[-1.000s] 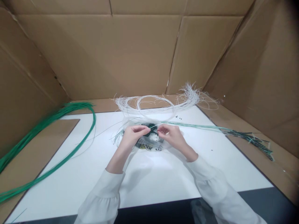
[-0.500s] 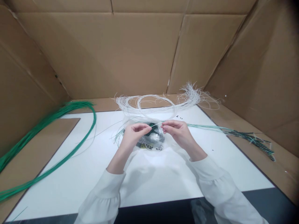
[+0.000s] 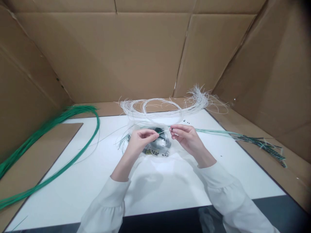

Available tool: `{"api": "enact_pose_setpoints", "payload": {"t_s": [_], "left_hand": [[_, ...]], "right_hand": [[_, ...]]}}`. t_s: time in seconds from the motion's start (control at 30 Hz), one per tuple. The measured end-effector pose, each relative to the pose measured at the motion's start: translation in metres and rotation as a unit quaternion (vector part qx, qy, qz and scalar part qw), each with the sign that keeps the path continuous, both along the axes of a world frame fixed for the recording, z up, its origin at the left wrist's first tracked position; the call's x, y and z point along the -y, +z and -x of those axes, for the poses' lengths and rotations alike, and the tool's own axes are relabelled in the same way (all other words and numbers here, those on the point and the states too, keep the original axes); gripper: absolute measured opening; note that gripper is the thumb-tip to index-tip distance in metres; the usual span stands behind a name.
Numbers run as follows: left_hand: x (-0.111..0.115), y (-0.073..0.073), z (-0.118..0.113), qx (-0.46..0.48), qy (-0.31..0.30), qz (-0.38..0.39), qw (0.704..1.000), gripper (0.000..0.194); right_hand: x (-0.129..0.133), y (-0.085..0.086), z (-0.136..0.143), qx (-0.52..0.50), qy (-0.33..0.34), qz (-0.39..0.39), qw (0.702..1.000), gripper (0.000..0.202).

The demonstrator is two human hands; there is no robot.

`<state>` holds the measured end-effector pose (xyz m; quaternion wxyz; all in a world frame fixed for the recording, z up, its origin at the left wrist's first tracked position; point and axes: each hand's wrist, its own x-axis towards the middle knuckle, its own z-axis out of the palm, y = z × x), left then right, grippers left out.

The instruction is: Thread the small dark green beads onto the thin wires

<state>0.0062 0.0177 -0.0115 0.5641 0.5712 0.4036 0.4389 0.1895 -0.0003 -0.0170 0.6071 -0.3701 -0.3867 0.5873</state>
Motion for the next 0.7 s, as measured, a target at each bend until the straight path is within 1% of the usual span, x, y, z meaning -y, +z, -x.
{"api": "enact_pose_setpoints", "payload": {"t_s": [0.37,0.7], "left_hand": [[0.0012,-0.0011,-0.0001,0.005,-0.009,0.003,1.0,0.017],[0.001,-0.0028,-0.0005,0.0,-0.008,-0.005,1.0,0.017]], "right_hand": [[0.0007,-0.0018,-0.002,0.003,0.02,-0.009,1.0,0.013],[0.0029,0.0012,0.0002,0.012,0.019,-0.007,1.0,0.016]]}}
